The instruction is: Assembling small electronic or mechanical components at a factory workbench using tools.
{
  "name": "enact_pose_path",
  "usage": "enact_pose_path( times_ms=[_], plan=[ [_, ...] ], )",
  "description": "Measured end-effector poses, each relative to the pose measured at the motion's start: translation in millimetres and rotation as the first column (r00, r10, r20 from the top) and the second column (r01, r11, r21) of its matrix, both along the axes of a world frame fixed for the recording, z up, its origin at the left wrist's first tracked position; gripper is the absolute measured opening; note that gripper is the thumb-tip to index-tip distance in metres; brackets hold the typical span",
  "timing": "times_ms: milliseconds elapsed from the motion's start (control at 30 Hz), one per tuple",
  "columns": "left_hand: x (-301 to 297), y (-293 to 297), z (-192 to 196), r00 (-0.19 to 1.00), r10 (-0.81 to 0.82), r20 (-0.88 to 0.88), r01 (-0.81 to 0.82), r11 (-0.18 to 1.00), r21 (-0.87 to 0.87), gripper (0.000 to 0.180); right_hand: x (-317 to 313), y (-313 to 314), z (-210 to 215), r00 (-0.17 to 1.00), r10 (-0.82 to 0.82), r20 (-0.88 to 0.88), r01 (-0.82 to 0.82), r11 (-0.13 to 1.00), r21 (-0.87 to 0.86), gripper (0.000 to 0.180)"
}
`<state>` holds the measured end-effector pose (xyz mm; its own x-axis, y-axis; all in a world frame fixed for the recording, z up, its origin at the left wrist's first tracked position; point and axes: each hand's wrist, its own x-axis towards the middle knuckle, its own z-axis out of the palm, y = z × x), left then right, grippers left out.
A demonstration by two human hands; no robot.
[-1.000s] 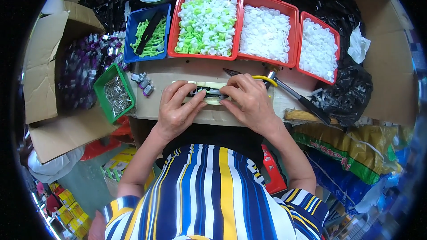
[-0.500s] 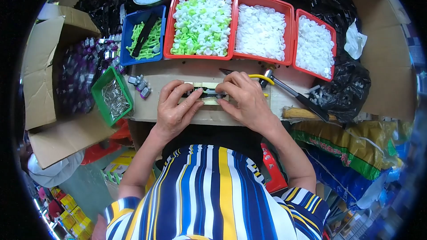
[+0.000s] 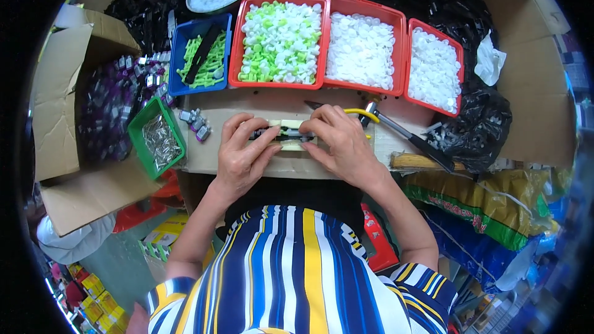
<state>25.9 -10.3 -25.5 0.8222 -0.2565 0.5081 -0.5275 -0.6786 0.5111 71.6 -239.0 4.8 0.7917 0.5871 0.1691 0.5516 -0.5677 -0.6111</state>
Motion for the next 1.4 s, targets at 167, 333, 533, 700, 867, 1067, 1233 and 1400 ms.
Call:
enact_pose_path(
  times_ms=[167, 333, 533, 700, 867, 1067, 1233, 1400],
  plan=[
    [-0.3, 6.9, 9.8, 0.999, 0.040, 0.028, -0.040, 0.999, -0.007, 0.034, 24.2, -16.5, 32.2, 0.999, 0.016, 0.046, -0.018, 0.999, 0.044, 0.034],
    [-4.0, 10.5, 9.7, 0.997, 0.061, 0.044, -0.061, 0.998, -0.010, 0.034, 114.7, -49.8, 54.9, 0.910, -0.148, 0.388, 0.196, 0.977, -0.086, 0.021],
    [-2.9, 8.2, 9.8, 0.997, 0.063, 0.049, -0.062, 0.998, -0.016, 0.034, 246.4, -89.7, 22.9, 0.775, -0.074, 0.628, 0.477, 0.720, -0.504, 0.029],
    [-0.6, 17.1, 14.0, 0.992, 0.107, 0.059, -0.107, 0.994, -0.016, 0.031, 304.1, -121.6, 14.2, 0.694, 0.218, 0.686, 0.404, 0.671, -0.622, 0.031],
    [-3.6, 32.0, 11.7, 0.985, 0.161, 0.060, -0.161, 0.987, -0.011, 0.031, 307.9, -114.4, 19.7, 0.696, 0.327, 0.639, 0.371, 0.598, -0.710, 0.025],
    [-4.9, 30.9, 15.5, 0.983, 0.169, 0.074, -0.168, 0.986, -0.015, 0.030, 307.2, -137.5, 12.5, 0.734, 0.333, 0.592, 0.418, 0.465, -0.780, 0.035],
    [-2.7, 24.2, 20.7, 0.986, 0.149, 0.078, -0.149, 0.989, -0.012, 0.031, 293.9, -142.9, 34.7, 0.703, 0.285, 0.651, 0.454, 0.524, -0.720, 0.033],
    [3.7, 21.3, 30.7, 0.981, 0.192, 0.023, -0.188, 0.975, -0.121, 0.033, 214.6, -101.8, 73.8, 0.641, -0.086, 0.763, 0.330, 0.928, -0.173, 0.022]
  ],
)
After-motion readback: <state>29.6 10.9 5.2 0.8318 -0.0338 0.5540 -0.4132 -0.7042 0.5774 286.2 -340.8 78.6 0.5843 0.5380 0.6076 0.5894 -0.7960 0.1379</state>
